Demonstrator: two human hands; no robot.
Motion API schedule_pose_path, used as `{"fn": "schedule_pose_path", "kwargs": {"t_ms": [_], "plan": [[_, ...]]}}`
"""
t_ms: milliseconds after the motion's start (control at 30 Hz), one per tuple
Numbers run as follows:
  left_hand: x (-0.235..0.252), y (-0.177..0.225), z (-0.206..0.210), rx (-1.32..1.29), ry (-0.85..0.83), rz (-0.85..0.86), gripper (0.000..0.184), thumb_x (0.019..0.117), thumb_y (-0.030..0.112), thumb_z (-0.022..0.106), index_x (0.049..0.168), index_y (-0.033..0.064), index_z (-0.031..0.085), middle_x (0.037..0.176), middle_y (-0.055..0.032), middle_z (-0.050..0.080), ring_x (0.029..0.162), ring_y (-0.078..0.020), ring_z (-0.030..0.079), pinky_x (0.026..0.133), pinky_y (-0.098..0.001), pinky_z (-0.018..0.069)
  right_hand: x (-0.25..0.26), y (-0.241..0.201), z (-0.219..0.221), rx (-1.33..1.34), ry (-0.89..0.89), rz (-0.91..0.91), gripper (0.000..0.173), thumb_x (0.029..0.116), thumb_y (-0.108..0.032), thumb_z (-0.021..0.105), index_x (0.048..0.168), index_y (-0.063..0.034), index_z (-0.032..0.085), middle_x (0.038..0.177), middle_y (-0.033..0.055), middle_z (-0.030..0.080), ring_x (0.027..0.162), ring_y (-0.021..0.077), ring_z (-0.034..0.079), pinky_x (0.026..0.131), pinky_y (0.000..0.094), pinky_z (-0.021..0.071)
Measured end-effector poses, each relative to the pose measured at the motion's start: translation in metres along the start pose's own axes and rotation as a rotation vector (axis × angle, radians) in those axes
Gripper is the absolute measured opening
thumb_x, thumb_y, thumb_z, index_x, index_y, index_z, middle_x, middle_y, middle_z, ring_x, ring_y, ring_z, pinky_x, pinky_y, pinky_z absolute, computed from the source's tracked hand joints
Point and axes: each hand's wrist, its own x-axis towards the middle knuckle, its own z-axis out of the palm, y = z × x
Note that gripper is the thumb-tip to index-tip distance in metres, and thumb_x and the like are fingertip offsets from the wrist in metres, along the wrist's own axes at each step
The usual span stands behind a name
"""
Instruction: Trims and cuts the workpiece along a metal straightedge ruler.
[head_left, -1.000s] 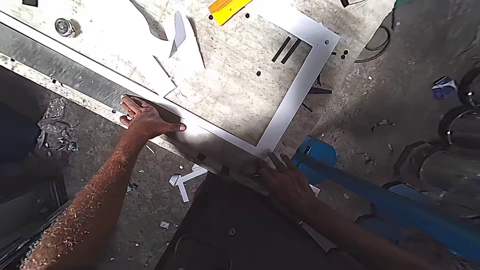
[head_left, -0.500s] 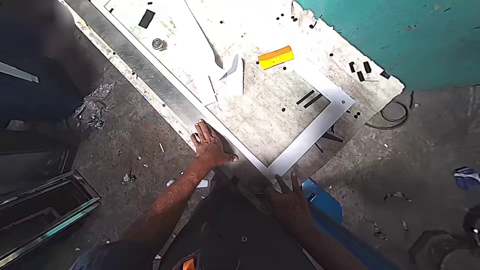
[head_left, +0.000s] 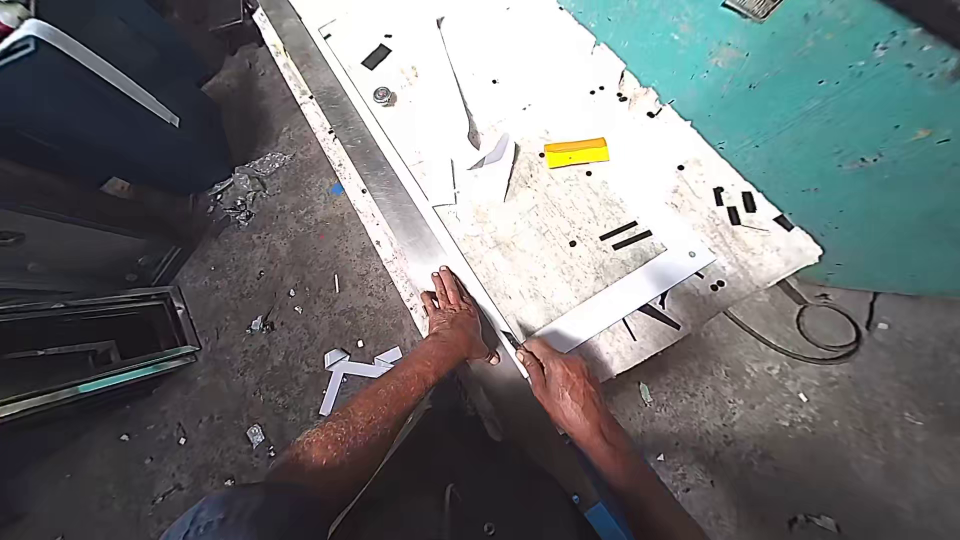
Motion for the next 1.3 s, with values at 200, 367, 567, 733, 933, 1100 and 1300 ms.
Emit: {"fn": "schedule_pose_path", "kwargs": {"t_ms": [200, 367, 567, 733, 933, 1100, 1300], "plan": [[0.0, 0.0, 0.0, -0.025, 0.021, -0.003, 0.166, 0.0478, 0.082, 0.082, 0.161, -0.007, -0.001, 0.163, -0.0339, -0.025, 0.155, -0.0501, -0.014, 0.117, -0.0726, 0.011, 0.104, -0.023, 0.004, -0.009, -0.083, -0.171, 0.041, 0.1037, -0.024, 0.05, 0.141, -0.0182, 0.065, 0.108, 0.013, 0.076, 0.095, 0.0328, 0.074, 0.085, 0.0523, 0.0574], [-0.001, -0.001, 0.001, -0.021, 0.024, 0.018, 0.165, 0.0483, 0.084, 0.08, 0.161, -0.0067, 0.0, 0.164, -0.0333, -0.023, 0.155, -0.0503, -0.012, 0.117, -0.0722, 0.0119, 0.155, -0.054, 0.01, -0.03, -0.134, -0.252, 0.039, 0.1049, -0.019, 0.048, 0.138, -0.0131, 0.066, 0.112, 0.0158, 0.074, 0.103, 0.0336, 0.072, 0.091, 0.051, 0.0557], [0.0, -0.003, 0.003, -0.041, 0.046, 0.036, 0.16, 0.0488, 0.083, 0.08, 0.161, -0.0062, 0.008, 0.165, -0.0316, -0.021, 0.155, -0.0491, -0.011, 0.117, -0.0719, 0.0124, 0.183, -0.074, 0.014, -0.062, -0.18, -0.251, 0.037, 0.1043, -0.019, 0.05, 0.137, -0.0154, 0.066, 0.109, 0.0155, 0.072, 0.102, 0.0333, 0.07, 0.086, 0.0523, 0.0563], [0.003, -0.004, 0.002, -0.034, 0.016, 0.042, 0.159, 0.0503, 0.083, 0.08, 0.161, -0.0065, 0.009, 0.164, -0.0324, -0.023, 0.155, -0.0492, -0.013, 0.118, -0.0713, 0.0116, 0.193, -0.087, 0.006, -0.087, -0.225, -0.292, 0.032, 0.1002, -0.014, 0.056, 0.129, -0.0103, 0.07, 0.105, 0.0165, 0.072, 0.1, 0.0343, 0.07, 0.084, 0.0531, 0.056], [0.007, -0.002, 0.006, -0.054, 0.038, 0.043, 0.168, 0.0474, 0.083, 0.082, 0.161, -0.0039, -0.007, 0.162, -0.0325, -0.029, 0.153, -0.0508, -0.018, 0.116, -0.0734, 0.0085, 0.169, -0.068, 0.002, -0.106, -0.278, -0.339, 0.033, 0.098, -0.011, 0.058, 0.129, -0.0097, 0.069, 0.104, 0.016, 0.071, 0.098, 0.034, 0.07, 0.082, 0.0535, 0.0563], [0.009, -0.004, 0.011, -0.035, 0.056, 0.045, 0.161, 0.047, 0.084, 0.081, 0.163, 0.0005, 0.007, 0.163, -0.0335, -0.026, 0.153, -0.0508, -0.016, 0.115, -0.0729, 0.0137, 0.119, -0.044, 0.002, -0.155, -0.299, -0.354, 0.033, 0.101, -0.012, 0.052, 0.13, -0.0096, 0.068, 0.1, 0.0151, 0.071, 0.09, 0.0331, 0.071, 0.076, 0.0506, 0.0569], [0.004, 0.0, 0.002, -0.035, 0.033, 0.001, 0.161, 0.0487, 0.079, 0.084, 0.159, -0.01, 0.009, 0.163, -0.0329, -0.026, 0.155, -0.0484, -0.014, 0.118, -0.0686, 0.0138, 0.052, -0.017, -0.001, -0.164, -0.316, -0.342, 0.037, 0.1008, -0.011, 0.047, 0.133, -0.0069, 0.067, 0.103, 0.0195, 0.071, 0.086, 0.0367, 0.071, 0.072, 0.0515, 0.0575]]}}
